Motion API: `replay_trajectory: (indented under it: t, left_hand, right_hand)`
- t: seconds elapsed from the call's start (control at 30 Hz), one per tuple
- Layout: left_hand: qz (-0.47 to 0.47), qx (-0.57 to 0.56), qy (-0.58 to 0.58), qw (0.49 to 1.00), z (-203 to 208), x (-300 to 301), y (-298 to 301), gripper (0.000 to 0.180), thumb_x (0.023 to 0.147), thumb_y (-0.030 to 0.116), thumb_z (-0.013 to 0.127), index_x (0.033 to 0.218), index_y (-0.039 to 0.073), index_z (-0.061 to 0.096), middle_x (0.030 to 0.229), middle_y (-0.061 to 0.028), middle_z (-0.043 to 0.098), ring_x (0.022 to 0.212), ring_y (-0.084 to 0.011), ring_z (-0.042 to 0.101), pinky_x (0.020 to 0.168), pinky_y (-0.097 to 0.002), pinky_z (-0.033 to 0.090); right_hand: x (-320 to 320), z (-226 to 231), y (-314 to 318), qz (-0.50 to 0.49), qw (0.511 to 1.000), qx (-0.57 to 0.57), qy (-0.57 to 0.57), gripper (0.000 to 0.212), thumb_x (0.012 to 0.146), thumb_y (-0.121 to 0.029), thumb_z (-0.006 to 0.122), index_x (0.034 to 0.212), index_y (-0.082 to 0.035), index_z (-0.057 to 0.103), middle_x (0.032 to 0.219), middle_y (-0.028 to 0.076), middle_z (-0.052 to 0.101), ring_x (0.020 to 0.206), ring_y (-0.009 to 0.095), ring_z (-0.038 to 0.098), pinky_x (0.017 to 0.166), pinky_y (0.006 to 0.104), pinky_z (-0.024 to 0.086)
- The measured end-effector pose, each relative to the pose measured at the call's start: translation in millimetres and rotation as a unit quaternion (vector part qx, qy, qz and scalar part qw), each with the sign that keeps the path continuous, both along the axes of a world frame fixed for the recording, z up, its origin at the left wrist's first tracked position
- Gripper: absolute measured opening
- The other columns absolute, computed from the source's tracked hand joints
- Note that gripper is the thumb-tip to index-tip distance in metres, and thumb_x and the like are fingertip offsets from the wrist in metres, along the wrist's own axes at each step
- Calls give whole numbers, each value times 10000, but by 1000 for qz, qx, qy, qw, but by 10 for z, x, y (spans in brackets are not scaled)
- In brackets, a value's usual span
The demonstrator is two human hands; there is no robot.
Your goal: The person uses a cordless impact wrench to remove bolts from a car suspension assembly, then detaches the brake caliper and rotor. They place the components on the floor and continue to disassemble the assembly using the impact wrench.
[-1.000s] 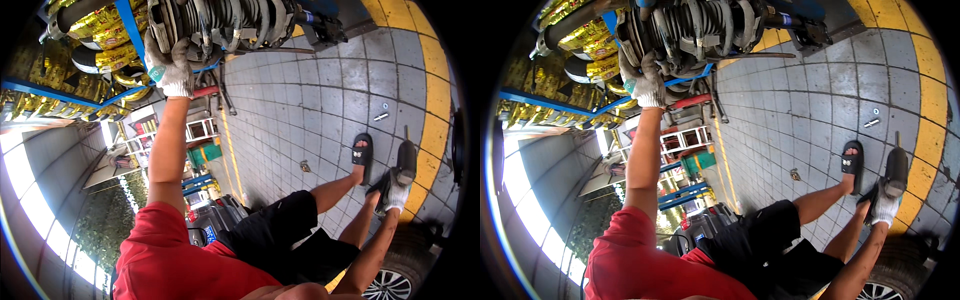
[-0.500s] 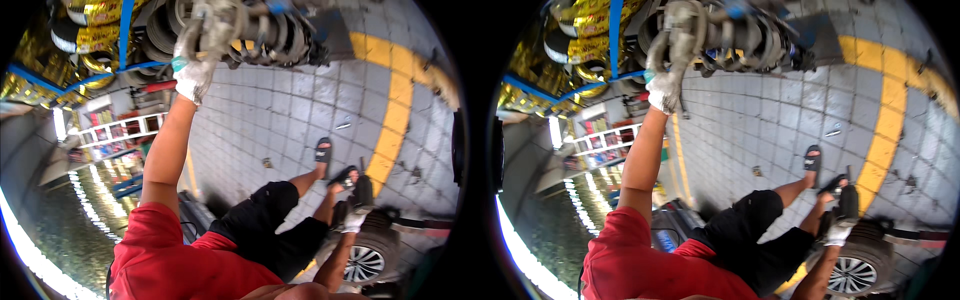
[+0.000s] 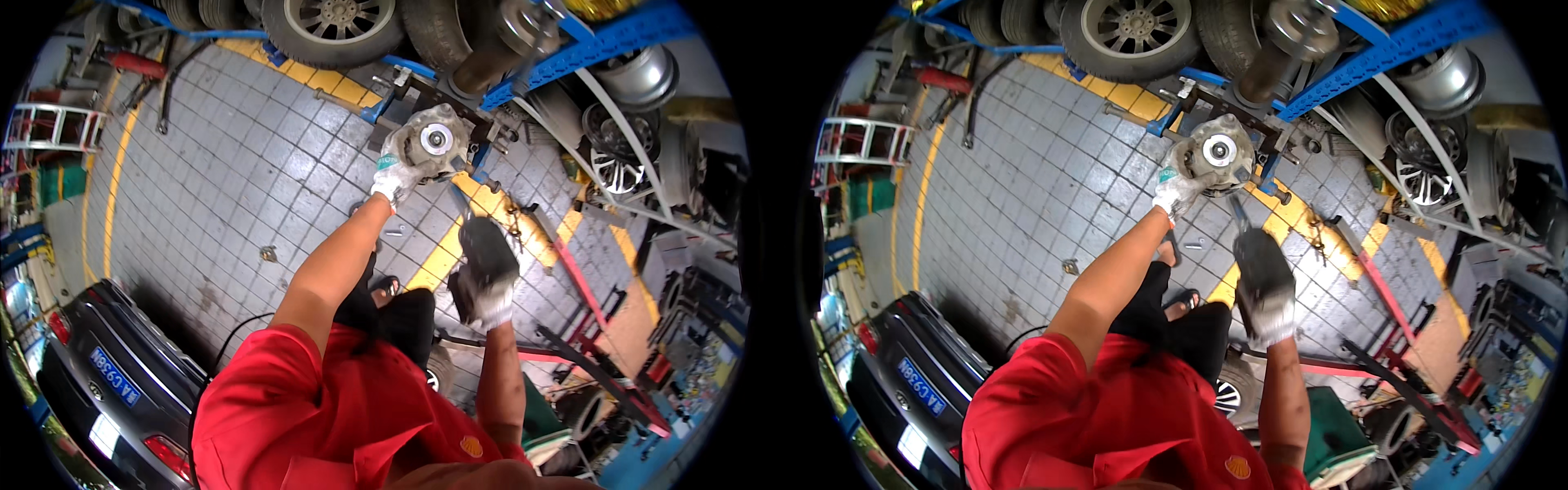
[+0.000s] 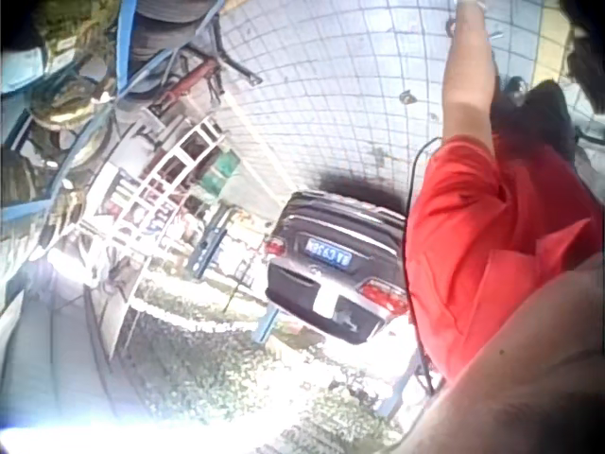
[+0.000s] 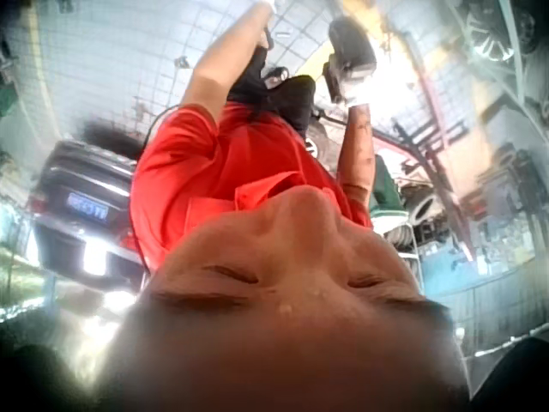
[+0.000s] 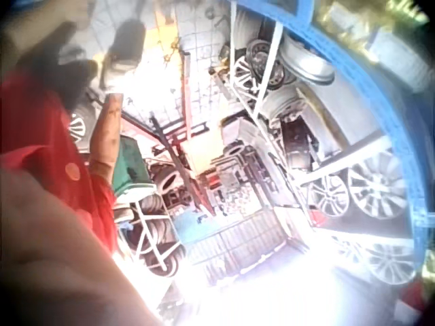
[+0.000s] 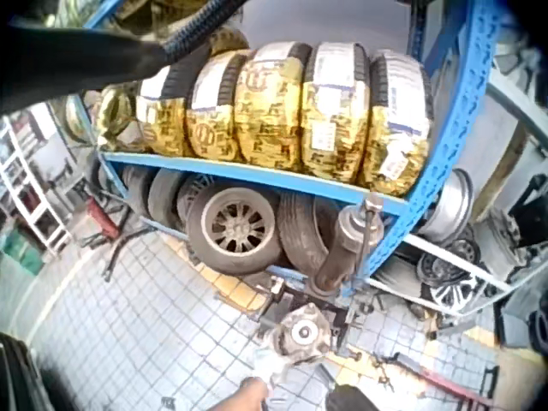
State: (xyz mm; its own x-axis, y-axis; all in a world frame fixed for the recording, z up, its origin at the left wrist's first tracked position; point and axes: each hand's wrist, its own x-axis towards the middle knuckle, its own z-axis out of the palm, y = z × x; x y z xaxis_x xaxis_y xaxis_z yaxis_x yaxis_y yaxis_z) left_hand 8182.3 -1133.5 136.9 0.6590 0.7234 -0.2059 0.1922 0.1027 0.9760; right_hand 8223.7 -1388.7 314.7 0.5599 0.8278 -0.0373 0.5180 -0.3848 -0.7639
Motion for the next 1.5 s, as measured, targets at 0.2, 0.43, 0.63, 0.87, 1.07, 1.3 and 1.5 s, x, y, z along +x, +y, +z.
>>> replay_trajectory:
  t: [0.2, 0.43, 0.63, 0.87, 1.07, 1.3, 1.5]
  left_hand:
    - [-16, 88, 67, 994, 168, -30, 204, 877, 650, 245, 923, 1400, 28, 524, 1406, -205, 531, 1367, -377, 479, 1153, -457, 410]
    - [71, 169, 82, 980, 115, 61, 94, 857, 660, 389, 916, 1356, 45, 554, 1410, -207, 535, 1341, -421, 479, 1177, -512, 370]
    - [84, 129, 98, 983, 17, 86, -3, 799, 635, 319, 911, 1348, 156, 587, 1357, -175, 574, 1337, -433, 478, 1163, -538, 383]
    - [178, 185, 31, 966, -294, 140, -223, 809, 578, 329, 950, 1288, 164, 601, 1345, -133, 571, 1309, -414, 494, 1122, -590, 379]
    - [182, 197, 20, 963, -299, 177, -169, 795, 575, 395, 962, 1254, 166, 619, 1290, -131, 604, 1271, -424, 526, 1093, -586, 403]
    - [197, 190, 13, 962, -338, 188, -113, 747, 581, 360, 962, 1230, 195, 630, 1254, -120, 608, 1272, -420, 536, 1054, -558, 463]
    - [181, 169, 1, 969, -260, 138, -98, 734, 607, 359, 951, 1259, 197, 656, 1263, -111, 608, 1275, -420, 536, 1072, -555, 455]
  right_hand:
    - [809, -125, 1072, -111, 956, -263, 66, 514, 842, -319, 773, 1253, -25, 679, 1136, 180, 736, 1099, 329, 694, 947, 390, 544]
    - [1218, 431, 1990, 13, 894, -422, 152, 470, 828, -234, 796, 1246, -49, 682, 1048, 100, 749, 885, 195, 695, 794, 357, 551]
    - [1689, -78, 1881, 17, 876, -415, 246, 549, 891, -163, 761, 1392, -30, 580, 1345, 112, 669, 1160, 219, 647, 1022, 354, 522]
    - [2119, -606, 1620, -64, 822, -380, 419, 492, 978, -266, 550, 1422, -58, 585, 1402, 120, 652, 1263, 265, 635, 1077, 382, 508]
    - [1874, -184, 1769, 20, 823, -527, 211, 630, 994, -364, 613, 1522, -69, 435, 1557, 89, 502, 1414, 241, 498, 1184, 378, 409]
    - [1344, -126, 1778, 33, 866, -468, 171, 529, 819, -252, 863, 1275, -68, 668, 1131, 79, 722, 1012, 190, 671, 915, 359, 544]
    - [1400, -131, 1697, 27, 878, -441, 183, 499, 817, -244, 818, 1256, -64, 662, 1074, 65, 711, 930, 205, 650, 837, 377, 545]
